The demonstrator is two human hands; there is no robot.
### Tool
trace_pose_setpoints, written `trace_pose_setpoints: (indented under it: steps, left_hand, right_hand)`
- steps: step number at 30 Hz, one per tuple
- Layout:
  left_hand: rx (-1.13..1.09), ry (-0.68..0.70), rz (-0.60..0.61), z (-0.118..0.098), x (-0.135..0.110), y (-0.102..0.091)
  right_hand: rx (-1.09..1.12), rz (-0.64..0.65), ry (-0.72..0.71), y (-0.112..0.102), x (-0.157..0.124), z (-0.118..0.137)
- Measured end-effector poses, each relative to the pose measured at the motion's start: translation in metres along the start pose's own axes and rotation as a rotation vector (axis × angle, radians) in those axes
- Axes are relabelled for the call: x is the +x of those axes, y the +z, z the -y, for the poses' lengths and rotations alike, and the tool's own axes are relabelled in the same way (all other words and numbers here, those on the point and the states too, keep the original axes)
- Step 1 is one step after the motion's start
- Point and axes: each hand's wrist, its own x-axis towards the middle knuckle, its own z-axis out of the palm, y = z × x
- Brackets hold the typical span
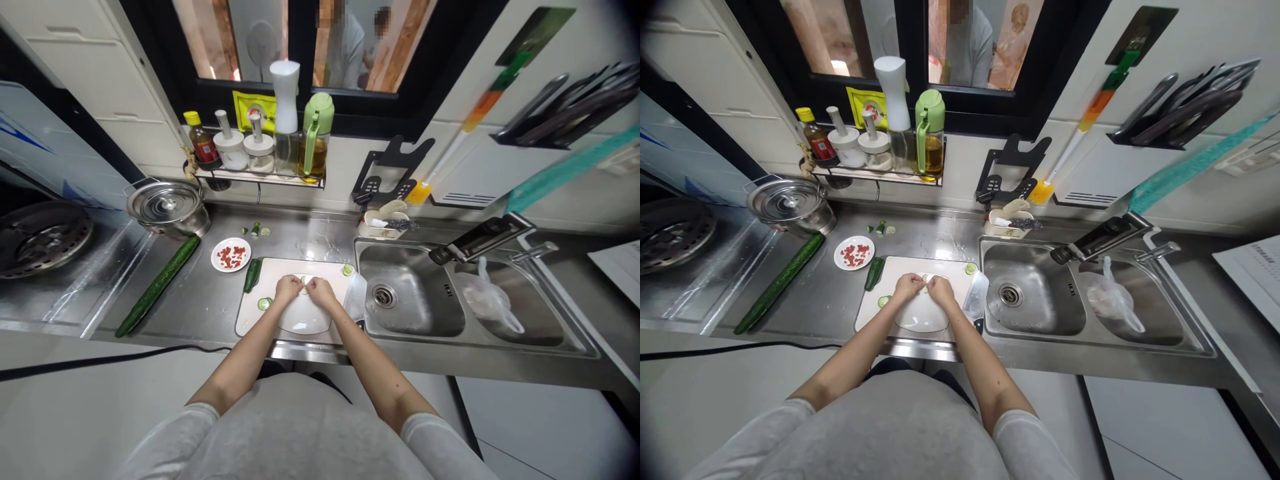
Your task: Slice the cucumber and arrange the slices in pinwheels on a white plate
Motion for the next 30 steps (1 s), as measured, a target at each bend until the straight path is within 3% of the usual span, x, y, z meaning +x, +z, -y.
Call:
trace_pose_setpoints:
  steps: [5,11,20,30]
  left_hand:
    - [0.348,0.112,-0.111,-0.008,-0.007,-0.002]
    - [0.525,0.145,-0.122,-0.011,-0.013,-0.001]
    - [0.681,0.288,-0.091,-0.014,-0.025,-0.004]
    - [0.705,0.297,-0.102,-0.012,-0.026,-0.002]
  right_hand:
    - [-0.062,-0.002,0.047,0.0,-0.002,0.007]
    - [-0.138,0.033,0.098,-0.002,-0.005,0.013]
    - [-0.15,0.06,0.126,-0.004,-0.008,0.019]
    - [-0.181,0.074,0.153,-0.007,-0.008,0.023]
